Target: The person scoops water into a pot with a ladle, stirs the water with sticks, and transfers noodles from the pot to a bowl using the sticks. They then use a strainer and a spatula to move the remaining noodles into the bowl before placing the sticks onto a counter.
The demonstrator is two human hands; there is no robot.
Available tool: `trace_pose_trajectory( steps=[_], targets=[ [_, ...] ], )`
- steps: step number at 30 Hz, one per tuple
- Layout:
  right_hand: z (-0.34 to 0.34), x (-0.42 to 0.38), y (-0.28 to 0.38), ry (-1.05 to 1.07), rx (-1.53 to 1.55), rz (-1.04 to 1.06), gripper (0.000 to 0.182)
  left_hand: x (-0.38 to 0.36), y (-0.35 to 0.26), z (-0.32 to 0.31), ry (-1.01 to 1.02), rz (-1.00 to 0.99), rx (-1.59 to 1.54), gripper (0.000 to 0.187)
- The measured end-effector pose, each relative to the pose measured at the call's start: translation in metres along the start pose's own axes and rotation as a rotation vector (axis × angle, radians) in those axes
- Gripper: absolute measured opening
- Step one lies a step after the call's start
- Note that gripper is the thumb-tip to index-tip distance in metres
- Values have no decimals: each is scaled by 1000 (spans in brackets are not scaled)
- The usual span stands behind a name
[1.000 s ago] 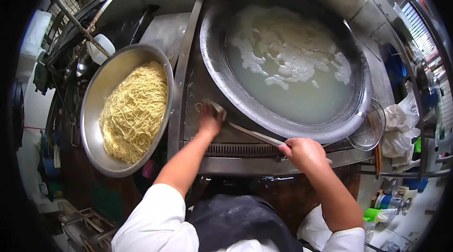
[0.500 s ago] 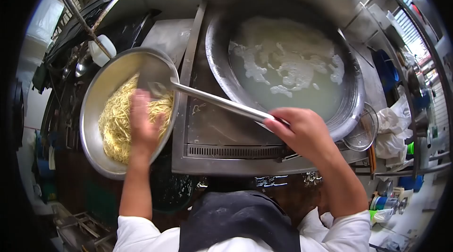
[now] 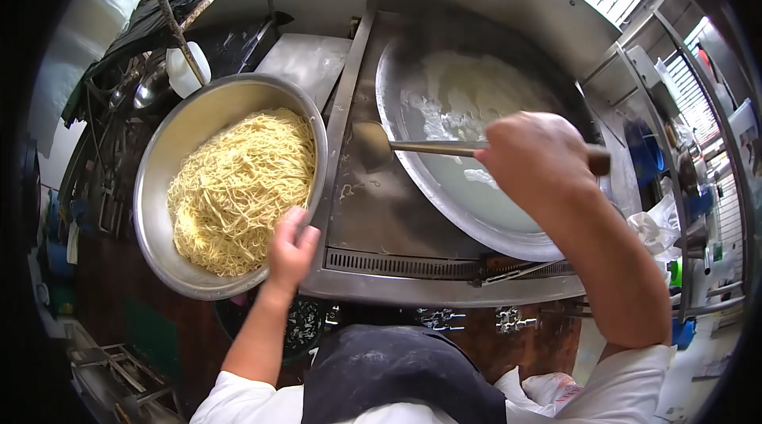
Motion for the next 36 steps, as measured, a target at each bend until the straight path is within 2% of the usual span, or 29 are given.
trace_pose_trajectory(
  steps=[2, 4, 5, 7, 8, 10, 13, 16, 18, 20, 22, 24, 25, 26, 28, 30, 32, 34, 35, 36],
  targets=[
    [2, 15, 30, 148, -222, 7, 16, -16, -11, -35, 176, -26, -6, 56],
    [0, 26, 61, 142, -319, 80, 15, -25, 7, -75, 262, 167, -92, 71],
    [-3, 31, 71, 140, -417, 157, 15, -21, 18, -93, 258, 166, -97, 71],
    [-12, 41, 79, 148, -460, 168, 17, -4, 43, -128, 271, 439, -138, 83],
    [-14, 46, 82, 159, -494, 181, 19, 8, 51, -140, 254, 447, -149, 83],
    [-16, 57, 71, 183, -384, 128, 17, 32, 66, -157, 264, 450, 114, 85],
    [-22, 59, 45, 276, -287, 77, 22, 57, 79, -178, 280, 459, 230, 85],
    [-65, 47, 16, 332, -31, 60, 30, 60, 80, -199, 262, 468, 197, 86],
    [-101, 25, -1, 337, 113, 20, 32, 54, 72, -193, 244, 477, 220, 88],
    [-157, -1, -18, 279, 299, -14, 31, 46, 72, -183, 301, 364, 366, 90],
    [-182, -34, -18, 280, 493, -53, 31, 38, 57, -167, 346, 332, 374, 94],
    [-212, -60, -27, 350, 599, -110, 29, 30, 32, -154, 526, 190, 459, 97],
    [-213, -72, -31, 345, 602, -105, 29, 26, 21, -147, 517, 132, 467, 98],
    [-212, -84, -37, 379, 730, -203, 28, 24, 12, -136, 513, 129, 471, 98],
    [-218, -97, -59, 455, 1002, -348, 27, 25, -11, -112, 477, -100, 520, 97],
    [-173, -98, -67, 441, 1008, -329, 29, 38, -42, -70, 461, -236, 662, 95],
    [-126, -91, -60, 381, 979, -187, 30, 54, -54, -23, 226, -386, 710, 92],
    [-122, -85, -44, 286, 1088, -146, 33, 74, -44, 31, -33, -441, 720, 79],
    [-120, -86, -34, 152, 1000, -146, 35, 84, -5, 55, -168, -371, 657, 79],
    [-119, -87, -26, 28, 903, -146, 36, 89, 12, 80, -203, -206, 700, 73]
  ],
)
Point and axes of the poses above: each hand's wrist, its own x-axis towards the middle knuckle, its own z-axis out of the back of the hand, y = z × x, the point moved 2 cm from there along x, towards the middle knuckle, and after that the axes turned 7 degrees about -z, right-handed, at the moved point
